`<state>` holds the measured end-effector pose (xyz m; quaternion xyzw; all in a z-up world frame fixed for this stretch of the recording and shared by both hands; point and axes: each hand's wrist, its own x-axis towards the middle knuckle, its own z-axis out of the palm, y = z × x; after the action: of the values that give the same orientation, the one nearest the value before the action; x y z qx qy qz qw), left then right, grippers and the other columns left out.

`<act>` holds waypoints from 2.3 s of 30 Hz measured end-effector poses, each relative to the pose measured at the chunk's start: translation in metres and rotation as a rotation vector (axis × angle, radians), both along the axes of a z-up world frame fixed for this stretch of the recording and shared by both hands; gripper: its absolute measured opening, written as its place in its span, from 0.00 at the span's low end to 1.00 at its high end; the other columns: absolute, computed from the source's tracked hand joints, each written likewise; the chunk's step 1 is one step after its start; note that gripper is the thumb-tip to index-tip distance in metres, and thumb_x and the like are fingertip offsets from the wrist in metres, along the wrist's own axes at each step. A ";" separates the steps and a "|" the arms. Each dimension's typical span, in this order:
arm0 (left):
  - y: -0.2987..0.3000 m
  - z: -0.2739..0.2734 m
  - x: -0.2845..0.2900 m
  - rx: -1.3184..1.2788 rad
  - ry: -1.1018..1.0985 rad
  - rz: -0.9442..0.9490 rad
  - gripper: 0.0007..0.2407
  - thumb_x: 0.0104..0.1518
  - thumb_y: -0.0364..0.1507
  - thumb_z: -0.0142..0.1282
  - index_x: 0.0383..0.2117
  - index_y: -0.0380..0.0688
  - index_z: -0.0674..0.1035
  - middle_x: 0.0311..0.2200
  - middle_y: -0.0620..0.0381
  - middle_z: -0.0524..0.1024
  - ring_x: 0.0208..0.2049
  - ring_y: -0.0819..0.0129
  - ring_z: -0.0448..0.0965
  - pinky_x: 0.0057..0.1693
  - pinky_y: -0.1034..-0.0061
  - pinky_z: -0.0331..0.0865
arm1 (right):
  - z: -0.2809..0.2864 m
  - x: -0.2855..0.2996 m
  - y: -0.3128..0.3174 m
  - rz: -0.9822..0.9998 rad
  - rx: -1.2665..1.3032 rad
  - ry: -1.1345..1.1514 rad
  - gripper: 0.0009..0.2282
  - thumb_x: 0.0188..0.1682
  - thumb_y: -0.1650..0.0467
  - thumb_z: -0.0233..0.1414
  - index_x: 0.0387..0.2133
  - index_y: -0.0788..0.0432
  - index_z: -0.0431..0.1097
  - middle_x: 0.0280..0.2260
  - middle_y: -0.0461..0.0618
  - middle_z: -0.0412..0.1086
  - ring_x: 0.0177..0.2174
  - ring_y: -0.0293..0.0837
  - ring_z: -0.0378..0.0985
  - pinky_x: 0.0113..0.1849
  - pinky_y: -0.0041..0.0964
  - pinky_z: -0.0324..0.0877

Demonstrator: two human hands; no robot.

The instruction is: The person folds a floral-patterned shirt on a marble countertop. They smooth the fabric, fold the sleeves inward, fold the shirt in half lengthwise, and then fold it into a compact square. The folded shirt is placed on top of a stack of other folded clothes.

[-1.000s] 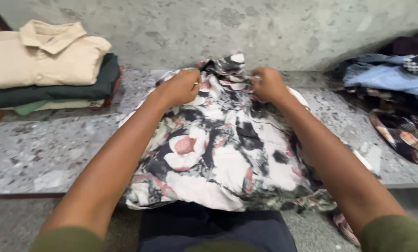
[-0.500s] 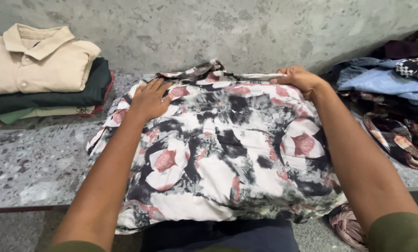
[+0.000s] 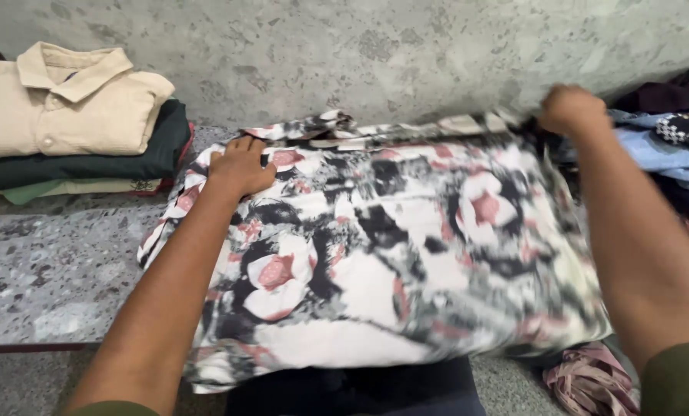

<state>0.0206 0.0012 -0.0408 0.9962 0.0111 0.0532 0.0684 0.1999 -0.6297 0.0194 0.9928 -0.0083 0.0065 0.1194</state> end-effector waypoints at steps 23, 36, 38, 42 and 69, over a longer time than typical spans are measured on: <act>-0.056 -0.034 -0.005 -0.103 -0.164 0.161 0.36 0.58 0.54 0.42 0.69 0.42 0.60 0.71 0.40 0.48 0.72 0.40 0.43 0.67 0.33 0.31 | -0.102 -0.149 0.167 0.219 0.386 -0.152 0.37 0.51 0.43 0.34 0.70 0.49 0.48 0.72 0.50 0.40 0.70 0.51 0.39 0.65 0.62 0.35; 0.001 0.003 0.026 -0.030 -0.043 0.420 0.30 0.57 0.54 0.47 0.63 0.54 0.67 0.62 0.38 0.61 0.60 0.39 0.62 0.58 0.45 0.59 | -0.082 -0.104 0.162 0.062 0.428 -0.051 0.37 0.51 0.44 0.37 0.67 0.53 0.58 0.68 0.58 0.54 0.66 0.60 0.53 0.63 0.61 0.50; 0.020 -0.017 0.041 -0.024 -0.087 0.469 0.30 0.56 0.55 0.48 0.62 0.53 0.68 0.60 0.38 0.61 0.59 0.39 0.63 0.56 0.45 0.61 | -0.097 -0.095 0.159 0.079 0.447 -0.114 0.36 0.50 0.45 0.36 0.67 0.53 0.56 0.69 0.54 0.50 0.67 0.58 0.51 0.63 0.62 0.46; 0.042 -0.051 0.071 0.001 -0.539 0.268 0.22 0.54 0.47 0.58 0.48 0.46 0.78 0.51 0.39 0.70 0.54 0.42 0.68 0.56 0.46 0.60 | -0.107 -0.085 0.153 0.122 0.421 -0.196 0.39 0.51 0.44 0.32 0.70 0.54 0.48 0.72 0.53 0.42 0.70 0.55 0.42 0.65 0.58 0.39; -0.005 -0.040 0.060 -0.173 -0.546 0.057 0.10 0.59 0.31 0.56 0.44 0.44 0.79 0.33 0.42 0.81 0.38 0.44 0.82 0.47 0.49 0.72 | -0.111 -0.085 0.148 0.137 0.434 -0.230 0.41 0.54 0.46 0.33 0.68 0.70 0.46 0.70 0.67 0.41 0.69 0.61 0.41 0.65 0.51 0.39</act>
<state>0.0803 -0.0040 -0.0813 0.9346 0.0249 0.3205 0.1521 0.1153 -0.4816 -0.0920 0.9861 0.0441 0.1257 -0.0991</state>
